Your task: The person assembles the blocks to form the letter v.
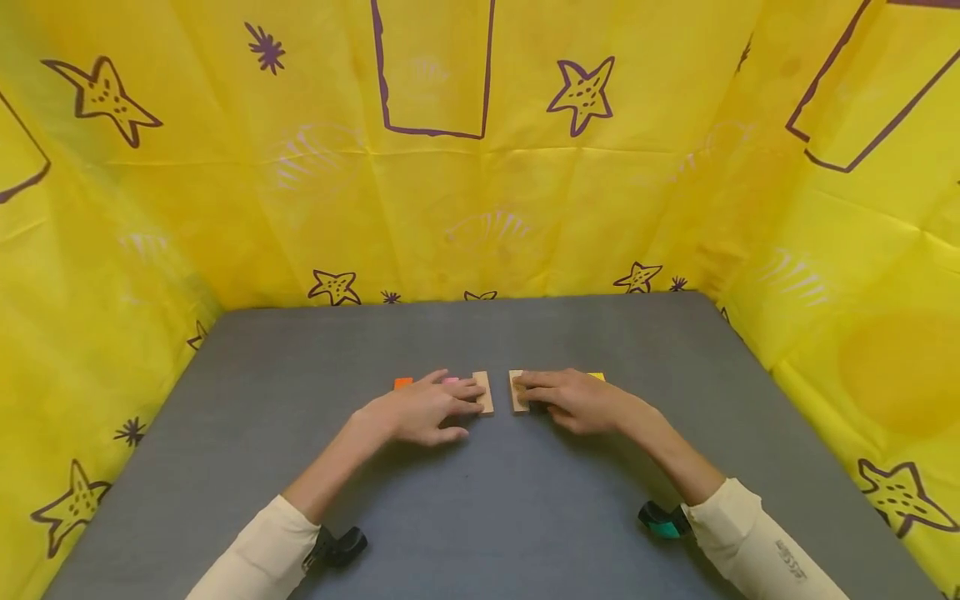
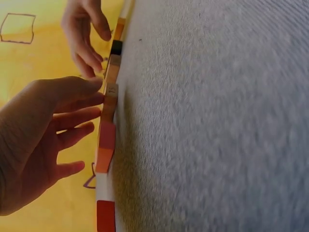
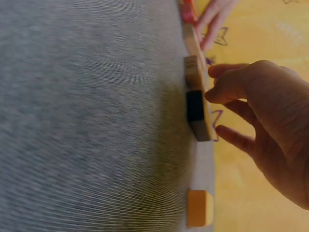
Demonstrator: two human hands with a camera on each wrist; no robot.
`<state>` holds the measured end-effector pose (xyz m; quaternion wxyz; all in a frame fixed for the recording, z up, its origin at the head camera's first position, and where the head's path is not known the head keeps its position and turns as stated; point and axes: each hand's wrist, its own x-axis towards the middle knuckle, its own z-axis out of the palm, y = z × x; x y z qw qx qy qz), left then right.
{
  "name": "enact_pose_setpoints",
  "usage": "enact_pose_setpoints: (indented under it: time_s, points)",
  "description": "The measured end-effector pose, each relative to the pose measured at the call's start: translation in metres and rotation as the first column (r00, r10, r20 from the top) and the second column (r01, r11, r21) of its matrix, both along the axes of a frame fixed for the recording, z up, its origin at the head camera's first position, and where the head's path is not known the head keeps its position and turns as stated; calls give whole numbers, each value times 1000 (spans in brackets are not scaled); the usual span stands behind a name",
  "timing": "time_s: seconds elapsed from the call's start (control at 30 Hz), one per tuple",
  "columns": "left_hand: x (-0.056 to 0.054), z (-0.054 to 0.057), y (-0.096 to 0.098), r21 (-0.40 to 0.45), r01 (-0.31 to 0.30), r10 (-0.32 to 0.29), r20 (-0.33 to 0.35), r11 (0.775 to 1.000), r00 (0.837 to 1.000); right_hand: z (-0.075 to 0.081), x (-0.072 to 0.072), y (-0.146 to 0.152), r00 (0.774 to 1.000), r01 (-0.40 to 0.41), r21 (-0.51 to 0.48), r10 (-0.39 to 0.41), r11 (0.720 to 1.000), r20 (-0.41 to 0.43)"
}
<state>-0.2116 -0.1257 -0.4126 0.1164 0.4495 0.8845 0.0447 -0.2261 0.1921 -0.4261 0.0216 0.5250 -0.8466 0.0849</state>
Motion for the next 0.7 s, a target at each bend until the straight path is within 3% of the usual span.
enact_pose_setpoints:
  time_s: [0.17, 0.3, 0.47, 0.7]
  points:
    - [0, -1, 7, 4, -7, 7, 13, 1000, 1000, -3, 6, 0, 1000, 12, 30, -13, 999, 15]
    - [-2, -2, 11, 15, -5, 5, 32, 1000, 999, -2, 11, 0, 998, 54, 61, -53, 997, -12]
    - [-5, -3, 14, 29, 3, -4, 40, 1000, 999, -4, 13, -4, 997, 39, 66, -35, 997, -68]
    - [-5, -4, 14, 45, 0, -2, 48, 999, 999, -6, 19, -9, 995, 67, 83, -61, 994, -80]
